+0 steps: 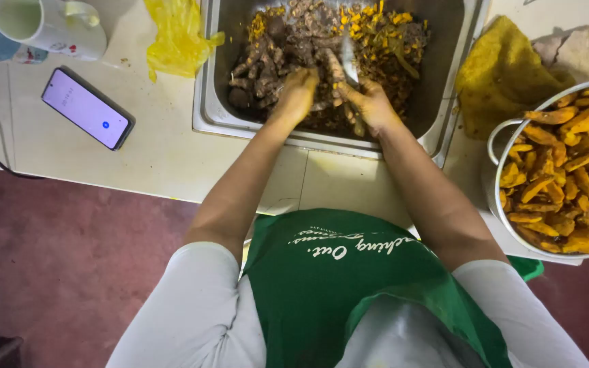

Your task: Cleaning and breaking apart turmeric roots in a sink using hands and a knife

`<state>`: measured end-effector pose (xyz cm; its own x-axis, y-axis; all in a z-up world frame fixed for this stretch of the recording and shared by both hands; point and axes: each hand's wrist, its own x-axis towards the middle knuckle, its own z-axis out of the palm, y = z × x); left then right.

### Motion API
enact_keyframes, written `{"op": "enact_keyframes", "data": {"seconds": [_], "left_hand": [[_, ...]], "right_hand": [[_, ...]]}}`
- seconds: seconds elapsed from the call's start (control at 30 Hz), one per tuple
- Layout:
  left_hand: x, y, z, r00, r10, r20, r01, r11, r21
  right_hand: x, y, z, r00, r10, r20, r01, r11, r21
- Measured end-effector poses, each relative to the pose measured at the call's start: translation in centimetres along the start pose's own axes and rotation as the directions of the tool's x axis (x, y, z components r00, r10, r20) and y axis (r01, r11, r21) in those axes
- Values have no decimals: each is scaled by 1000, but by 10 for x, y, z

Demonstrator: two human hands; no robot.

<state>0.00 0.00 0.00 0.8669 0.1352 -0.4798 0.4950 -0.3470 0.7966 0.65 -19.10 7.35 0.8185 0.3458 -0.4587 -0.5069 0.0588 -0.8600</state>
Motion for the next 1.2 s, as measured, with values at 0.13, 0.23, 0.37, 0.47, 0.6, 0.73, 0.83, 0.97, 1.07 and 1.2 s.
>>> {"op": "enact_keyframes", "data": {"seconds": [0.13, 0.23, 0.37, 0.47, 0.6, 0.73, 0.83, 0.97, 1.07, 1.2], "left_hand": [[-16, 28, 4, 998, -31, 56, 55, 856, -514], [-17, 35, 6, 977, -116, 178, 211, 609, -764], [-29, 44, -20, 959, -197, 204, 254, 279, -926], [-35, 43, -32, 936, -256, 242, 307, 256, -917], [-46, 49, -42, 952, -31, 304, 305, 135, -943], [-35, 34, -29, 956, 122, 268, 263, 52, -963], [-34, 35, -27, 964, 53, 262, 262, -6, -965], [-46, 51, -29, 967, 12, 253, 253, -83, -964], [-42, 46, -21, 973, -48, 225, 222, -59, -973], [-37, 34, -10, 971, -136, 198, 192, -61, -980]], "right_hand": [[4, 4, 1, 982, 49, 184, -37, 997, -70], [7, 12, 0, 987, 42, 158, -14, 984, -177], [7, 21, -12, 969, -243, 50, 238, 853, -464], [-18, -8, 2, 913, -375, 159, 391, 696, -602], [-55, -41, 26, 935, -178, 306, 353, 515, -781], [-63, -45, 37, 945, -157, 288, 328, 471, -819], [-68, -43, 40, 957, -117, 264, 288, 442, -849], [-68, -32, 41, 967, -122, 225, 256, 396, -882], [-69, -35, 44, 972, -119, 202, 233, 397, -887], [-76, -50, 53, 988, -46, 145, 147, 526, -837]]}}
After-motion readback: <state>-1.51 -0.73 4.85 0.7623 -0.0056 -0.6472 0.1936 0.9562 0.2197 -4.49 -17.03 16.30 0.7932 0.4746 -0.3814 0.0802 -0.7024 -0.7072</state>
